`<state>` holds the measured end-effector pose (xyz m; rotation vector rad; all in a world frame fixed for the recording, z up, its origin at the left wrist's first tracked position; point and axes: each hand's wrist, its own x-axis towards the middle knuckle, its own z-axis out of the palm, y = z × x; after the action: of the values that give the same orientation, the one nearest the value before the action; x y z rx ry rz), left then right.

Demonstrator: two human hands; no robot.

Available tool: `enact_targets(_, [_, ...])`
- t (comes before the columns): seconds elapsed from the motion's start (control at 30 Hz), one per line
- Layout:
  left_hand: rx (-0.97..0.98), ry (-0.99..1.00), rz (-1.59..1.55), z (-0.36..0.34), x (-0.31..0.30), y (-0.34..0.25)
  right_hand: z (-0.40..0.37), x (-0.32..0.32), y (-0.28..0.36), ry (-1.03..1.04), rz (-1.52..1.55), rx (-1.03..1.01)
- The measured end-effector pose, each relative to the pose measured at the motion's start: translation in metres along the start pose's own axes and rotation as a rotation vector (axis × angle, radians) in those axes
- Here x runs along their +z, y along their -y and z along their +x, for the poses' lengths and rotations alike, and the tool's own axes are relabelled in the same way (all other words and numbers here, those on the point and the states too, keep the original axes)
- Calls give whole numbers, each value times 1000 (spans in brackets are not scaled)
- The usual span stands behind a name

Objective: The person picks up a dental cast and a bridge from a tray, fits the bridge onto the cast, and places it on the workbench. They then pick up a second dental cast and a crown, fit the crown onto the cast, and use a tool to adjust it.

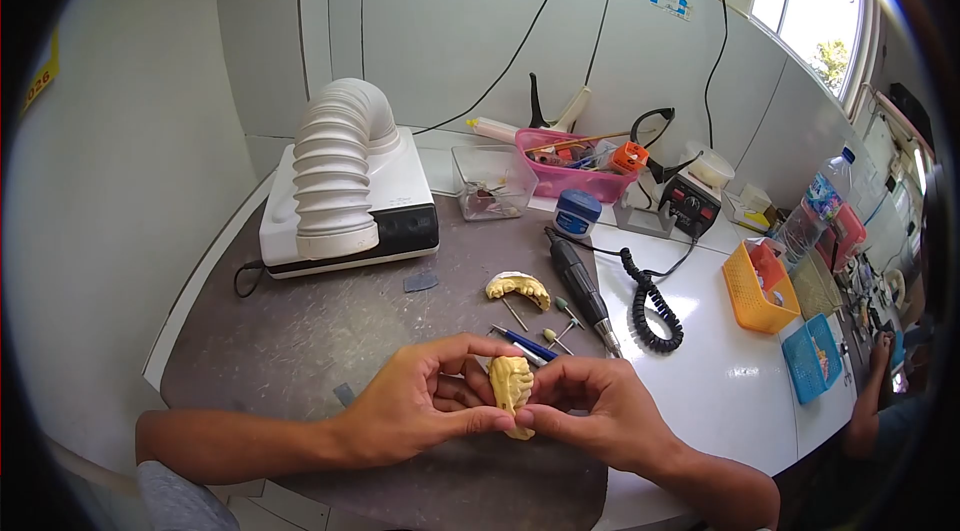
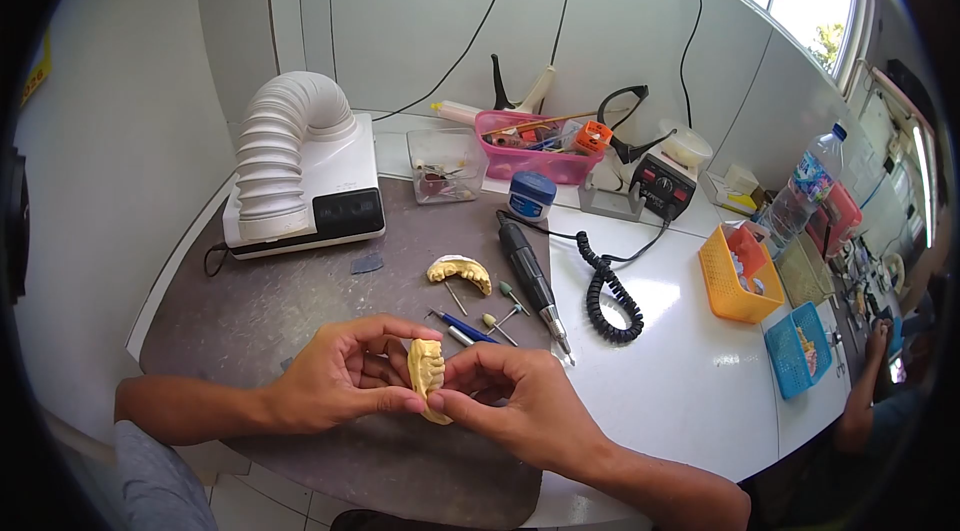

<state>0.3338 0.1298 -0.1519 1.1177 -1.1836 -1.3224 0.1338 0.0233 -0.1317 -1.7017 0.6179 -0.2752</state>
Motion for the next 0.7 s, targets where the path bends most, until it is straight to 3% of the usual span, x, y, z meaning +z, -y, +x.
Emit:
enact_targets(0.53, [3,-5,4,1,-1,0,-2,2,2,-30,-65,-45])
enact_targets(0.7, [8,-4,-13,2,-3,1,0,-2,0,-105,56,-44])
